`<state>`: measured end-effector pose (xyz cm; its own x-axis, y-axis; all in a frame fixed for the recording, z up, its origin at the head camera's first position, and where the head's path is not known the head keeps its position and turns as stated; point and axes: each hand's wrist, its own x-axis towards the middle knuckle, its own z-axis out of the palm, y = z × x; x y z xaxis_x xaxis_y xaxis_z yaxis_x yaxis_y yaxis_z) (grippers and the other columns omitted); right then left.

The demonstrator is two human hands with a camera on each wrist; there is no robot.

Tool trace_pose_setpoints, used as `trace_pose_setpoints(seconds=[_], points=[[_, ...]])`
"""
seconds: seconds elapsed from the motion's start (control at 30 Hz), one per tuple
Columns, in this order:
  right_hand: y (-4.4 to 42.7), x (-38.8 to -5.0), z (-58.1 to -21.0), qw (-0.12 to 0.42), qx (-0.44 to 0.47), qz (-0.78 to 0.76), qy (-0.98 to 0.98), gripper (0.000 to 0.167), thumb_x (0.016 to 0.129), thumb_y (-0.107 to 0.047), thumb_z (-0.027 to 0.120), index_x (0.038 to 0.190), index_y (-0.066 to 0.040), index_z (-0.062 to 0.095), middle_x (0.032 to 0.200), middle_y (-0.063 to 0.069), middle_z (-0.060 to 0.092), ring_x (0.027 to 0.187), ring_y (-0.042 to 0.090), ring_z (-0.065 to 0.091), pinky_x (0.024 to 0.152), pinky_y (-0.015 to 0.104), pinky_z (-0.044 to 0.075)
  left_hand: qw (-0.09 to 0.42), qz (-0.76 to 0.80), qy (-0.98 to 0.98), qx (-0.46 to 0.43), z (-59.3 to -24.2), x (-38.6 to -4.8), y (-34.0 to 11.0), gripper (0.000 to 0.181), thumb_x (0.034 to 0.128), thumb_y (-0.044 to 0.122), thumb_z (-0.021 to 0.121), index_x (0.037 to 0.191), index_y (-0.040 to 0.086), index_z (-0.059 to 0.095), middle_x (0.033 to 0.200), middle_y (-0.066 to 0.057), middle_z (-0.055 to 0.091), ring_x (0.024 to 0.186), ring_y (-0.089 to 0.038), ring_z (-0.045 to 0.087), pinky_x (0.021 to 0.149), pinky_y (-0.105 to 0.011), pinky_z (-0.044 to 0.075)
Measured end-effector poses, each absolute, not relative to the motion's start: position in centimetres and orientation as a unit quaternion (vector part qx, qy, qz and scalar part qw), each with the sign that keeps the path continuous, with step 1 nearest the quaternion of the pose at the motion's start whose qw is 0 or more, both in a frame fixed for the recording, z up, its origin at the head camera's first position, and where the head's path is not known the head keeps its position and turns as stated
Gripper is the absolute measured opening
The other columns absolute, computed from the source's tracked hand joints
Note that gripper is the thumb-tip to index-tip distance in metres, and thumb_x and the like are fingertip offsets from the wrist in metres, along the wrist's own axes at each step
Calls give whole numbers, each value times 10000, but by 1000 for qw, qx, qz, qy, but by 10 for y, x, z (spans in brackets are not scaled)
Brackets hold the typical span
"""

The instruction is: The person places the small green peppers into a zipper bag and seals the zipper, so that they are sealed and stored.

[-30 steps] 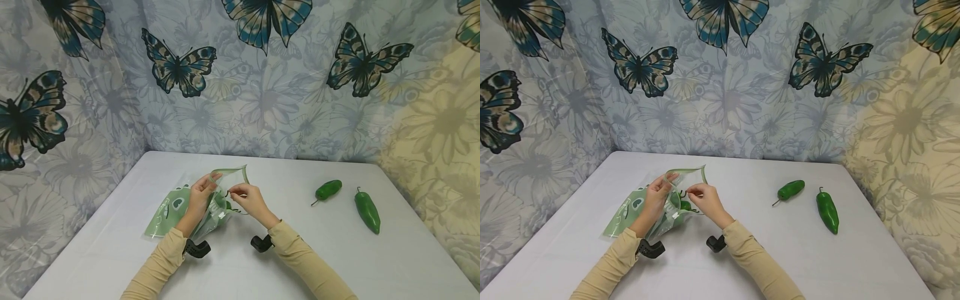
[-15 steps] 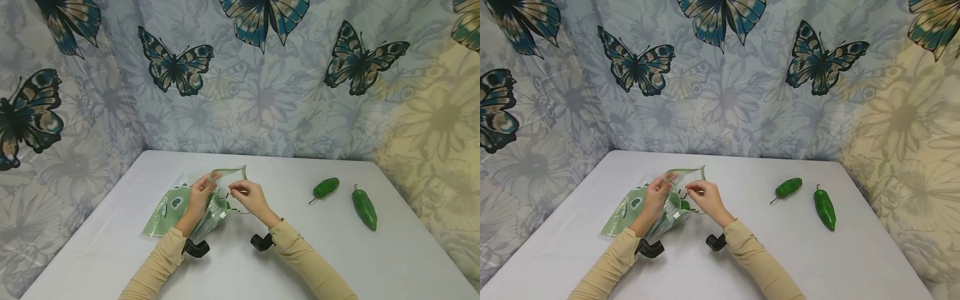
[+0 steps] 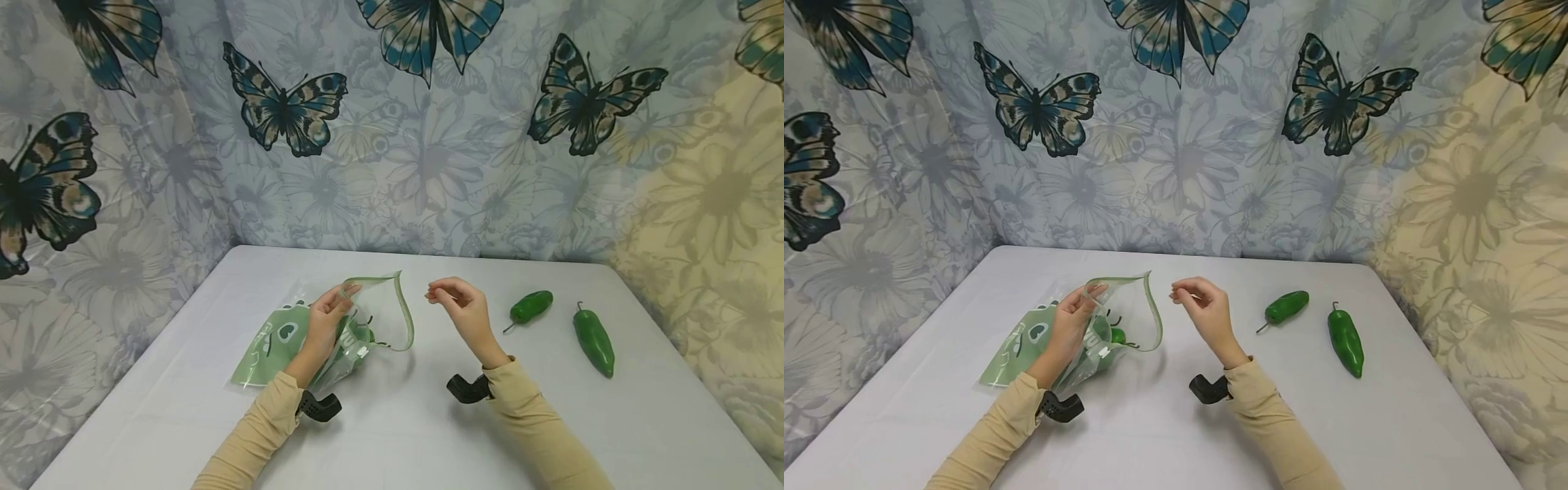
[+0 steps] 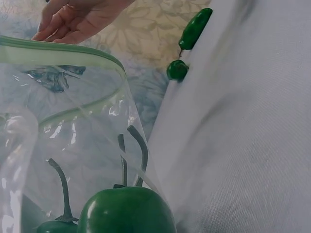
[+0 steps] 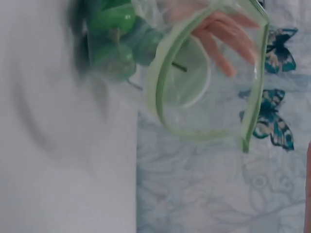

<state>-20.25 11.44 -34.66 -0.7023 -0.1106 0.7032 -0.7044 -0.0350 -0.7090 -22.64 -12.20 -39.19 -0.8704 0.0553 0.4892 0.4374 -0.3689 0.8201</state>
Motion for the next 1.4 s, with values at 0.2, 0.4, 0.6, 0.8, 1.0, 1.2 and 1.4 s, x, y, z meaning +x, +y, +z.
trace_pose_setpoints(seconds=[0.2,0.4,0.6,0.8,1.0,1.2,1.4], points=[[129,-210,-369,166,263,669,-675,145,856,79,542,978,157,558,895,303,556,794,221,612,723,325,499,114,-800,-547,-217,-395,-225,-126,298,826,150,637,1104,54,584,1034,26,640,1165,-192,441,1003,-396,253],[143,-210,-378,154,244,669,-685,161,858,17,576,973,129,565,914,270,560,821,199,610,751,329,490,101,-807,-543,-210,-398,-221,-125,325,833,145,632,1128,29,558,1033,30,639,1154,-167,454,1007,-414,237],[161,-214,-377,169,236,684,-669,125,859,43,559,885,162,531,914,304,527,814,184,606,744,314,493,109,-810,-534,-216,-398,-224,-123,307,817,175,646,1096,69,572,1030,18,640,1158,-173,448,1015,-410,222],[179,-215,-375,180,217,678,-679,98,847,81,553,819,160,502,906,238,547,816,164,609,738,300,495,108,-804,-541,-222,-395,-226,-122,318,814,188,651,1095,62,574,1033,15,640,1144,-176,464,1017,-430,210],[190,-218,-369,223,193,625,-723,63,809,108,590,782,122,535,877,199,580,821,138,596,730,234,488,111,-798,-547,-225,-395,-229,-122,363,797,246,663,1101,67,573,1034,26,639,1166,-171,440,1018,-444,197],[199,-223,-372,243,163,561,-774,124,813,66,609,918,122,575,872,195,596,814,168,586,727,179,470,105,-804,-543,-216,-398,-229,-122,352,776,291,668,1078,124,596,1026,36,641,1169,-160,436,1019,-417,212],[215,-230,-372,245,158,529,-797,255,841,21,596,1071,120,552,954,269,589,849,124,579,742,129,437,107,-801,-549,-214,-398,-230,-121,379,750,336,672,1064,136,600,1018,37,644,1164,-165,441,1017,-420,216]])
